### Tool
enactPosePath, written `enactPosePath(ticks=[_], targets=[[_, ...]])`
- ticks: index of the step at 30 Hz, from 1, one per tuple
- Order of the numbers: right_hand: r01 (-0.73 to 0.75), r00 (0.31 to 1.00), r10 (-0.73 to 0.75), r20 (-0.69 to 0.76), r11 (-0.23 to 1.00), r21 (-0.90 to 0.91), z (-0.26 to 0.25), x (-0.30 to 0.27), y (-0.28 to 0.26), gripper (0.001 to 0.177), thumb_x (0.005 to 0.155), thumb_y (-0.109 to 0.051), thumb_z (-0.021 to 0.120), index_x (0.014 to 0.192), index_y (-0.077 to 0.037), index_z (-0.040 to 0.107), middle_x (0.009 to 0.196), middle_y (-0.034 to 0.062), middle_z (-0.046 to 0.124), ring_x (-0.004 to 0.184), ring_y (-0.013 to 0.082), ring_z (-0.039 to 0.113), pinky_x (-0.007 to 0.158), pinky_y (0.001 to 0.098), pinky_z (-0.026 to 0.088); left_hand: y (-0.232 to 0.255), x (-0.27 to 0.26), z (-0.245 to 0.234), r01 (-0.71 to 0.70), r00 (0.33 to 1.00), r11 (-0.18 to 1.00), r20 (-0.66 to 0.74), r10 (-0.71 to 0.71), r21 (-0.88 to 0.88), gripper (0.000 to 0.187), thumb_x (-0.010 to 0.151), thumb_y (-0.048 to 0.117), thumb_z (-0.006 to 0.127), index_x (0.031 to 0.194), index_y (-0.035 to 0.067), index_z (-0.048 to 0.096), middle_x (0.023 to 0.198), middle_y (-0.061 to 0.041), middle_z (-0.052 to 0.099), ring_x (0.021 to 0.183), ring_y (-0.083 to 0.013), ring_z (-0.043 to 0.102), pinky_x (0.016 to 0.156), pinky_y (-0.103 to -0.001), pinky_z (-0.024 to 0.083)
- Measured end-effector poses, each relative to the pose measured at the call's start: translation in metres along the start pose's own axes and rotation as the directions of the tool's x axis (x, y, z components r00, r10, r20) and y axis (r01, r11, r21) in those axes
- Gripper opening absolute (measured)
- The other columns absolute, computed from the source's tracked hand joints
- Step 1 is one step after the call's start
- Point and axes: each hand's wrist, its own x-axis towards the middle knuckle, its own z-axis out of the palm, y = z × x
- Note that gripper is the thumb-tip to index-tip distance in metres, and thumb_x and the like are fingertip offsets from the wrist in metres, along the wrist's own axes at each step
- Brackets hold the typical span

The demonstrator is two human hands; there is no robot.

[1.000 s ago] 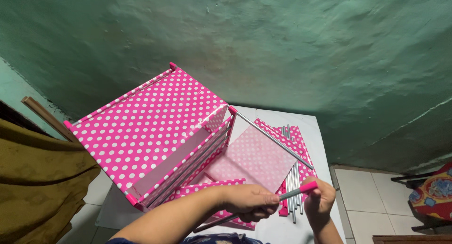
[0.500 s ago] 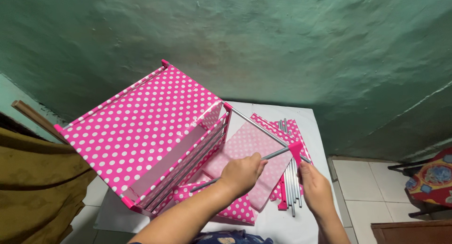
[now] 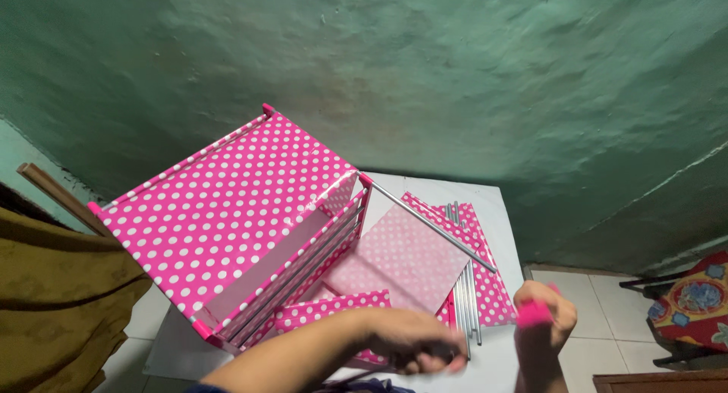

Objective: The person disassembles a pink polka-dotted fabric shelf unit by removing the metal support rods and fabric panels one by one. The components are placed on the white table as they are removed.

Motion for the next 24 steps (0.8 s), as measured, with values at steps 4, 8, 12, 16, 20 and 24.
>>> enactPosePath(ticks=[4, 8, 12, 16, 20, 24], targets=[[-0.623, 0.746, 0.65, 0.142, 0.757, -0.197, -0.002, -0.016, 0.027, 0.054, 0.107, -0.043, 0.039, 0.087, -0.001, 0.066, 0.067, 0.0054, 0.065, 0.06, 0.0138, 0.059, 0.055, 0.0278, 0.047, -0.008, 0.001, -0.009, 0.074, 0.356, 0.173, -0.188, 0.915, 0.982, 0.038, 0.108, 0.044, 0.051, 0.117, 0.007, 0.056, 0.1, -0.008, 0.063, 0.079, -0.0291, 0.064, 0.061, -0.038, 0.05], [-0.851, 0.518, 0.754, 0.404, 0.501, 0.156, 0.008, -0.042, 0.048, 0.052, 0.114, -0.041, 0.041, 0.1, 0.003, 0.064, 0.08, 0.0058, 0.057, 0.067, 0.0121, 0.047, 0.058, 0.0259, 0.039, -0.021, 0.007, -0.018, 0.256, 0.537, 0.3, -0.393, 0.747, 0.919, 0.032, 0.109, 0.041, 0.053, 0.108, 0.009, 0.057, 0.088, -0.008, 0.067, 0.072, -0.0299, 0.065, 0.058, -0.043, 0.048], [-0.041, 0.979, 0.065, 0.192, 0.991, -0.126, -0.008, -0.032, 0.019, 0.051, 0.121, -0.032, 0.036, 0.098, 0.007, 0.06, 0.083, 0.0134, 0.064, 0.067, 0.017, 0.058, 0.058, 0.0279, 0.049, -0.028, 0.002, -0.021, -0.059, 0.815, 0.585, -0.3, 0.496, 0.809, 0.032, 0.112, 0.037, 0.049, 0.101, 0.009, 0.059, 0.072, -0.006, 0.062, 0.063, -0.0217, 0.061, 0.058, -0.038, 0.049], [0.205, 0.979, -0.203, 0.029, 0.972, -0.113, -0.024, -0.012, 0.001, 0.061, 0.111, -0.05, 0.031, 0.077, -0.005, 0.053, 0.062, -0.0005, 0.047, 0.053, 0.0143, 0.051, 0.043, 0.03, 0.034, -0.022, -0.002, -0.013, -0.007, 0.979, 0.995, 0.203, -0.014, 0.103, 0.04, 0.12, 0.036, 0.047, 0.095, 0.006, 0.056, 0.073, 0.004, 0.05, 0.059, -0.0111, 0.043, 0.051, -0.031, 0.037], [0.064, 0.996, -0.073, -0.06, 0.989, -0.136, -0.025, -0.009, 0.0, 0.065, 0.109, -0.056, 0.03, 0.075, -0.005, 0.051, 0.056, 0.0003, 0.043, 0.051, 0.011, 0.047, 0.046, 0.0265, 0.033, -0.005, 0.004, 0.002, -0.213, 0.976, 0.927, 0.031, 0.214, 0.308, 0.033, 0.114, 0.037, 0.047, 0.105, 0.009, 0.061, 0.087, 0.004, 0.059, 0.08, -0.0112, 0.054, 0.073, -0.032, 0.045], [-0.431, 0.889, 0.453, 0.074, 0.879, -0.205, -0.012, -0.018, 0.006, 0.053, 0.11, -0.047, 0.034, 0.087, -0.006, 0.057, 0.065, 0.0019, 0.053, 0.056, 0.0105, 0.05, 0.051, 0.0238, 0.038, 0.019, 0.008, 0.006, -0.03, 0.658, 0.396, -0.28, 0.699, 0.918, 0.028, 0.106, 0.033, 0.051, 0.11, 0.007, 0.062, 0.092, -0.004, 0.062, 0.088, -0.0216, 0.06, 0.076, -0.039, 0.05]])
